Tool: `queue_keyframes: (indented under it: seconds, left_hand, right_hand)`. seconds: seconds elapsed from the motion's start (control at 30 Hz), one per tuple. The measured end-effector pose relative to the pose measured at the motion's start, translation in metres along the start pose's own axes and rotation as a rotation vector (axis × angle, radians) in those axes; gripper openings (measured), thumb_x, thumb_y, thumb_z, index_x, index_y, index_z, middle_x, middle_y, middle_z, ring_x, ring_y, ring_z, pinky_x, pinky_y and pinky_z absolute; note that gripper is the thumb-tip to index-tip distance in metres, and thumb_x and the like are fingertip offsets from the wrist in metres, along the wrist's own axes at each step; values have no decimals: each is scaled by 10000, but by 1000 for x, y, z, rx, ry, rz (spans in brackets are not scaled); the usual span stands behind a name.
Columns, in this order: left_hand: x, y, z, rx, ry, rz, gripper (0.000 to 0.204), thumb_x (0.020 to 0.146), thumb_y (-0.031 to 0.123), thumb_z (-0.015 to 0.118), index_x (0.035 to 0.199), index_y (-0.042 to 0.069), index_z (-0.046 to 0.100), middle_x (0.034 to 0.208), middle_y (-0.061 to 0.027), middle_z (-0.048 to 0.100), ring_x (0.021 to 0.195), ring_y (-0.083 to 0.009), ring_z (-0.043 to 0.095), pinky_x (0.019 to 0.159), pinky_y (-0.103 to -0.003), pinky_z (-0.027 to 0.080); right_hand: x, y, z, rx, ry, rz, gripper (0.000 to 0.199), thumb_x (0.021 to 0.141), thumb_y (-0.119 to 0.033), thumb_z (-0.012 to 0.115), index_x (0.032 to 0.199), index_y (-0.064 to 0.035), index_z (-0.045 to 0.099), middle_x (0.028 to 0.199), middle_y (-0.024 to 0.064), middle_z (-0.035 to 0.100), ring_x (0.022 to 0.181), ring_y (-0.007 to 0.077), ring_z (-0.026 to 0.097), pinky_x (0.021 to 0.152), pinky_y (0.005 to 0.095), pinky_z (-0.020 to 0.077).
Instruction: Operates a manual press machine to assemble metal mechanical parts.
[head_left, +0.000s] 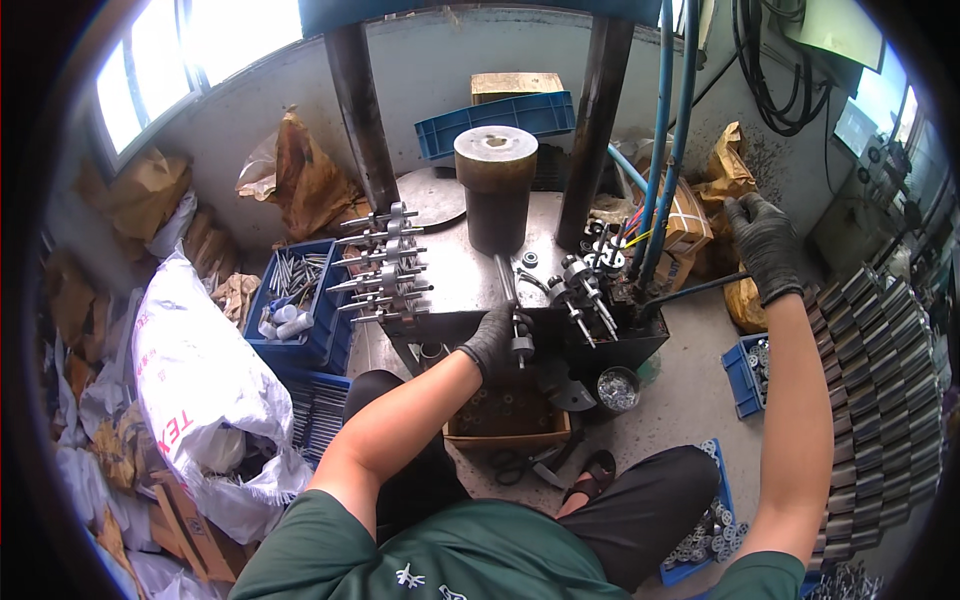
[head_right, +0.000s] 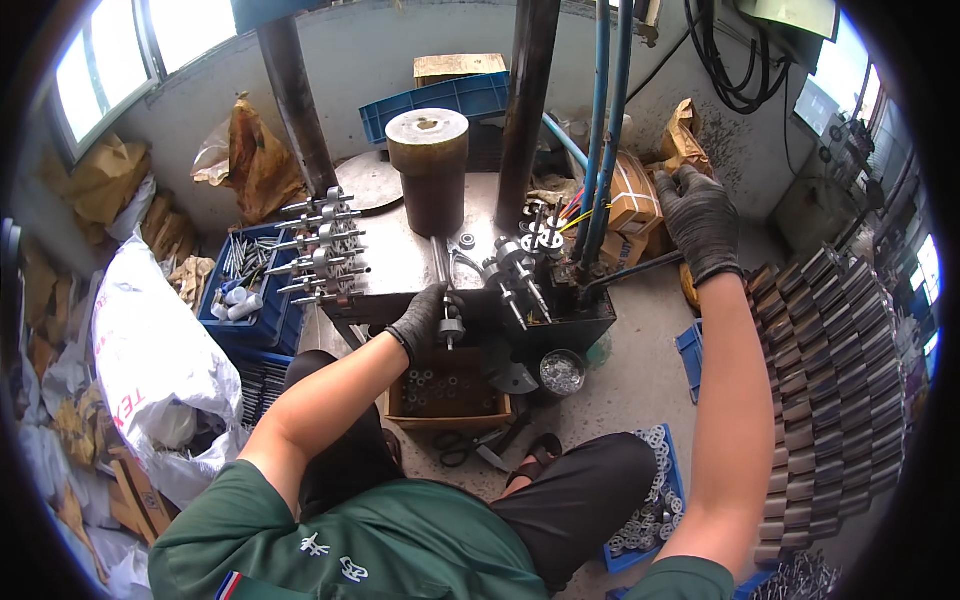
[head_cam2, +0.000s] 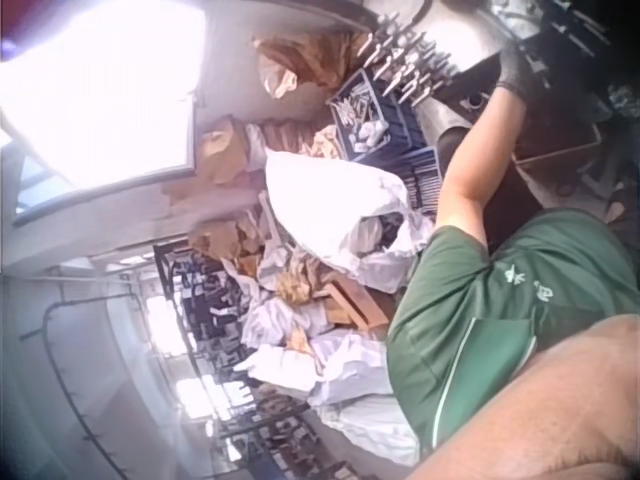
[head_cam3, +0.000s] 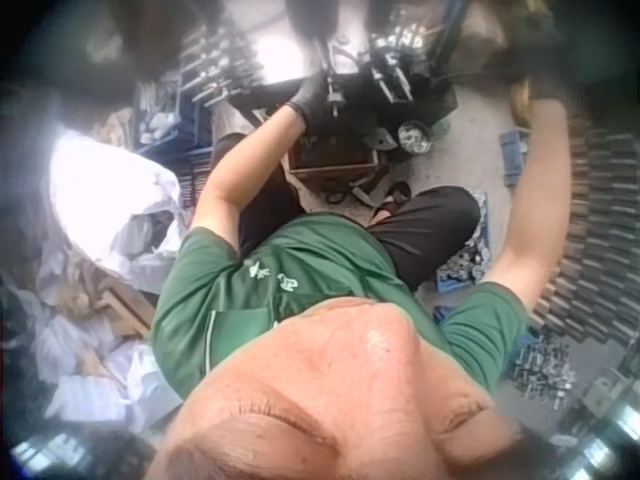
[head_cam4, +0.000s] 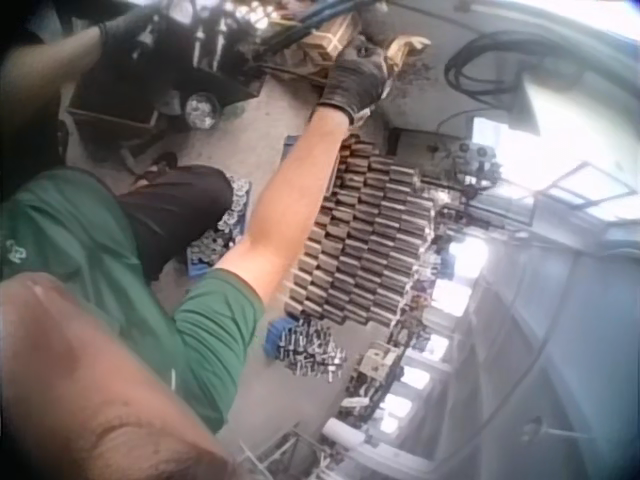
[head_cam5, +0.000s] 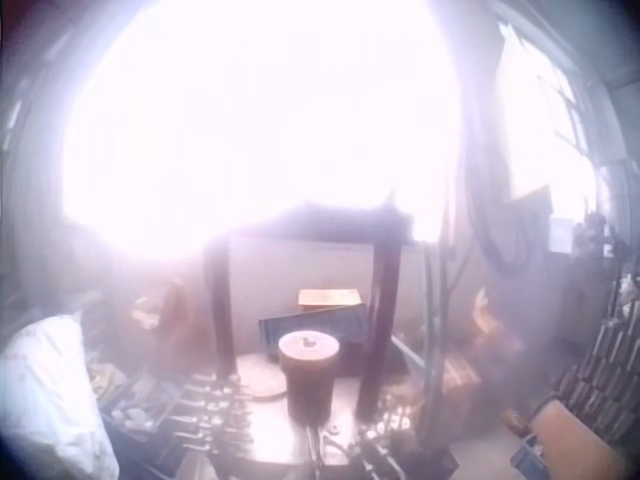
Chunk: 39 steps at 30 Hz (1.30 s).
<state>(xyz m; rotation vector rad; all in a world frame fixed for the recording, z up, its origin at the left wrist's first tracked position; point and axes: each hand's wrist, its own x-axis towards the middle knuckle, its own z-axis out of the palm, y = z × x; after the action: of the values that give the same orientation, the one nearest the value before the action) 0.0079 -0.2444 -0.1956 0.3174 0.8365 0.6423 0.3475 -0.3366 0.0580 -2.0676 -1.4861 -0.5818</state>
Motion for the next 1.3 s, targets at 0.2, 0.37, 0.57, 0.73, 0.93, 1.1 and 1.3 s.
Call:
queue_keyframes:
  seconds: [0.2,0.37,0.57,0.73,0.93,1.1,1.3]
  left_hand:
    - [-36,-22,-13,171,-88,-102,189,993,313,623,979,126,594,735,-1,621,603,-170,612,564,-374,540]
    - [-147,-38,20,789,-435,277,345,974,164,724,1269,26,609,1010,-43,703,969,-151,692,864,-350,586]
    - [-183,-17,54,953,-667,502,356,981,93,703,1321,37,613,1118,-54,706,1041,-135,651,951,-332,548]
    - [-117,17,7,1291,-320,1166,277,944,3,656,1218,45,658,1102,-121,654,1020,-199,661,894,-351,562]
    - [-103,-1,15,1747,-492,1303,556,787,202,796,1301,101,611,1184,-167,623,1083,-378,630,906,-470,560]
    - [-90,-11,16,2138,-672,615,568,805,322,789,1297,107,605,1200,-160,644,1061,-375,672,890,-475,563]
    - [-87,4,-3,1810,-779,203,477,968,429,676,1267,62,613,1068,-204,710,1012,-401,699,880,-474,566]
  right_hand:
    - [-110,-14,-27,106,213,-501,118,941,-163,668,1011,-69,654,835,162,656,754,359,655,698,453,534]
    - [-224,-60,-9,651,-106,-538,484,820,-169,769,1255,-27,613,1065,160,681,989,340,666,953,478,513]
    - [-229,-86,54,1935,-1237,470,532,852,-130,762,1333,-37,557,1079,82,668,957,213,675,880,387,565]
    - [-217,-89,82,1488,-1286,287,455,830,-112,759,1248,-45,593,991,59,667,830,164,679,723,303,592]
    - [-226,-94,119,729,-1060,55,418,834,-195,786,1189,-25,647,940,103,718,892,176,695,790,337,568]
    - [-246,-99,143,784,-1125,-119,454,788,-351,798,1051,-1,677,1001,200,704,950,376,700,847,449,563]
    - [-236,-120,99,745,-941,-325,414,807,-372,783,1016,-27,689,917,200,671,878,390,690,778,471,572]
